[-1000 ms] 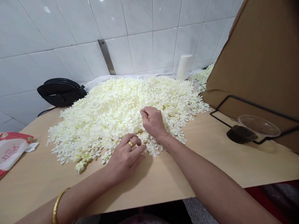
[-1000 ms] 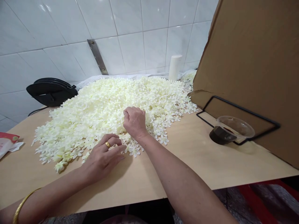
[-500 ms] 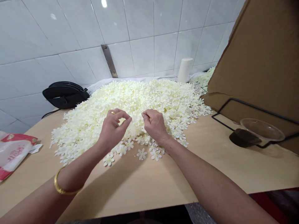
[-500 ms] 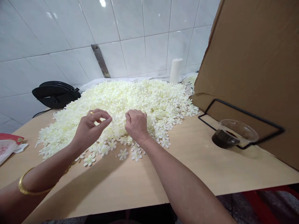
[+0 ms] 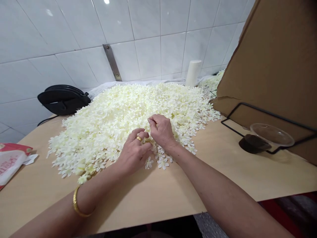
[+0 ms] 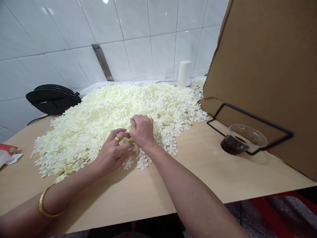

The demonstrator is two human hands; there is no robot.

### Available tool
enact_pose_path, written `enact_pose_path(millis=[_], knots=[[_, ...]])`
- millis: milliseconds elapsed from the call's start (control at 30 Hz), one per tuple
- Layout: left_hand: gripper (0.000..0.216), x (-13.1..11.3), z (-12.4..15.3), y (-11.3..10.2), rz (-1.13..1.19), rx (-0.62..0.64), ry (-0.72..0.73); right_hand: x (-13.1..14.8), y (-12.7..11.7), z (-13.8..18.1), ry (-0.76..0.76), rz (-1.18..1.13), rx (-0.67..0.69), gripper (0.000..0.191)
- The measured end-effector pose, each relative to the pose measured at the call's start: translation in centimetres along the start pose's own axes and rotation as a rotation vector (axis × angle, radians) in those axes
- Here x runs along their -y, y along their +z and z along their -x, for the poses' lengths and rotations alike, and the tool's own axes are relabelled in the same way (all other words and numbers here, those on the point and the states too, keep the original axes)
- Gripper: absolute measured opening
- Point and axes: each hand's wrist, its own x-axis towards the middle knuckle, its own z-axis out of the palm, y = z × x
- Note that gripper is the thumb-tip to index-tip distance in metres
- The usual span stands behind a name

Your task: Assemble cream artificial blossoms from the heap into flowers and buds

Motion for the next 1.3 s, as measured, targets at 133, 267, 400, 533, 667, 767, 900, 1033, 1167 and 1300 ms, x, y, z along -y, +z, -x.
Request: enact_pose_path(millis=[133,267,400,533,667,767,900,1033,1167,1300], knots=[[0.019,1.3,-0.4,0.8,-0.005,-0.063,-0.038,-0.1,-0.1,-0.1,-0.002,-0.001,-0.003,0.018],[0.017,1.4,-0.5,1.2,-0.009,-0.085,-0.038,-0.1,-0.1,-0.1,-0.004,-0.003,-0.001,0.017],[0.009,0.7,-0.2,0.4,0.012,-0.066,-0.042,0.0,-0.2,-0.1,0.001,-0.010,0.004,0.017],[0.010,-0.1,0.9,-1.5,0.073,-0.044,-0.060,0.0,-0.3,-0.1,0.006,-0.023,0.008,0.018],[0.009,-1.5,2.5,-2.5,0.123,0.019,-0.072,0.1,-0.3,-0.1,0.002,-0.035,0.010,0.019],[0.010,-2.3,3.2,-2.1,0.114,0.043,-0.058,0.2,-0.3,0.0,-0.005,-0.038,0.006,0.018],[0.017,-1.9,2.8,-0.9,0.000,0.002,-0.034,0.2,-0.6,-0.1,-0.008,-0.030,-0.012,0.018],[0.016,-1.1,2.0,-0.5,-0.077,-0.039,-0.066,0.1,-0.8,-0.3,-0.004,-0.020,-0.037,0.018],[0.014,-2.4,2.0,-1.4,0.008,-0.025,-0.051,-0.2,-1.1,-0.6,0.002,-0.022,-0.073,0.020],[0.011,-4.5,3.7,-2.9,0.104,-0.016,-0.081,-0.6,-1.3,-0.7,0.004,-0.042,-0.091,0.021]])
